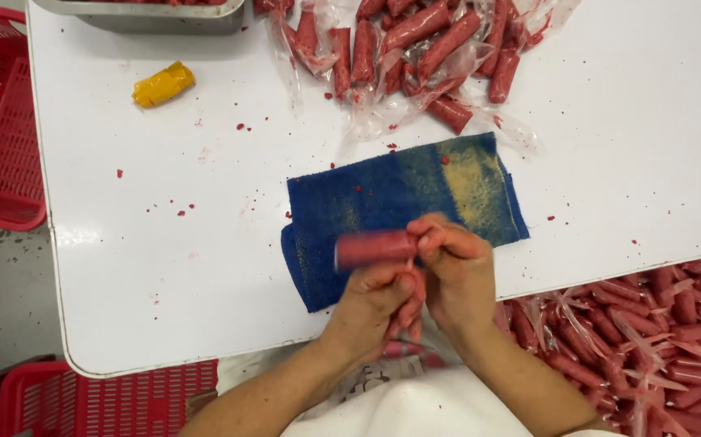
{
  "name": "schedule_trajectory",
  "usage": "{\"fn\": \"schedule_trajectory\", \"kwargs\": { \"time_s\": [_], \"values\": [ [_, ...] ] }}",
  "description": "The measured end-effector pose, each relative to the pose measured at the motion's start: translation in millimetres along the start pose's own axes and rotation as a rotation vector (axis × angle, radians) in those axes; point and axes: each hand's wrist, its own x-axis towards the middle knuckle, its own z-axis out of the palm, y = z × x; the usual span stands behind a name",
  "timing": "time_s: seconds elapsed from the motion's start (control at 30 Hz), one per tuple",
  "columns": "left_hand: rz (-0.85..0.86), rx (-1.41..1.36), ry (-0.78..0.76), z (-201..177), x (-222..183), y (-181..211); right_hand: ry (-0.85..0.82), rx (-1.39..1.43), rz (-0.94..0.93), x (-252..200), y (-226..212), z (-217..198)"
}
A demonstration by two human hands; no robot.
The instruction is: The person repeatedly picks up small, red, sausage-like items from a pile on a white table and places them into clear plastic bags. They use both hands to manipulate the items and the bags, occasionally wiping the items on a blue cloth before bagging them.
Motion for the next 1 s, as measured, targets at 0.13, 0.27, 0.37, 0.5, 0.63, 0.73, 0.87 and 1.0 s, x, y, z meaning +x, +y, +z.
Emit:
{"fn": "schedule_trajectory", "kwargs": {
  "time_s": [0.13, 0.27, 0.37, 0.5, 0.63, 0.73, 0.87, 1.0],
  "values": [
    [0.546, 0.924, 0.012, -19.0, 6.5, 53.6, -0.186, -0.433, -0.477, 27.4, -40.1, 8.4],
    [1.218, 2.020, 0.000, -35.7, 2.6, 78.6, -0.852, -0.659, -0.434, 55.3, -65.9, 6.6],
    [1.062, 1.872, -0.158, -21.9, 4.4, 97.7, -0.991, -0.721, -0.346, 62.2, -70.3, 9.9],
    [0.946, 1.636, -0.344, -26.1, 14.7, 93.5, -1.030, -0.688, -0.223, 64.5, -67.0, 9.9],
    [1.061, 1.701, -0.121, -53.2, 12.5, 38.2, -0.872, -0.541, -0.154, 44.4, -39.0, 3.9],
    [1.164, 1.595, 0.110, -57.1, 0.2, 11.6, -0.519, -0.246, -0.165, 21.9, -1.1, 9.7],
    [0.752, 0.979, 0.341, -50.8, 5.1, 9.0, -0.243, -0.089, -0.118, 1.2, 24.3, 9.2],
    [0.939, 0.943, 0.148, -34.2, 33.7, 29.3, -0.106, -0.569, -0.335, -0.6, 39.3, -10.2]
  ]
}}
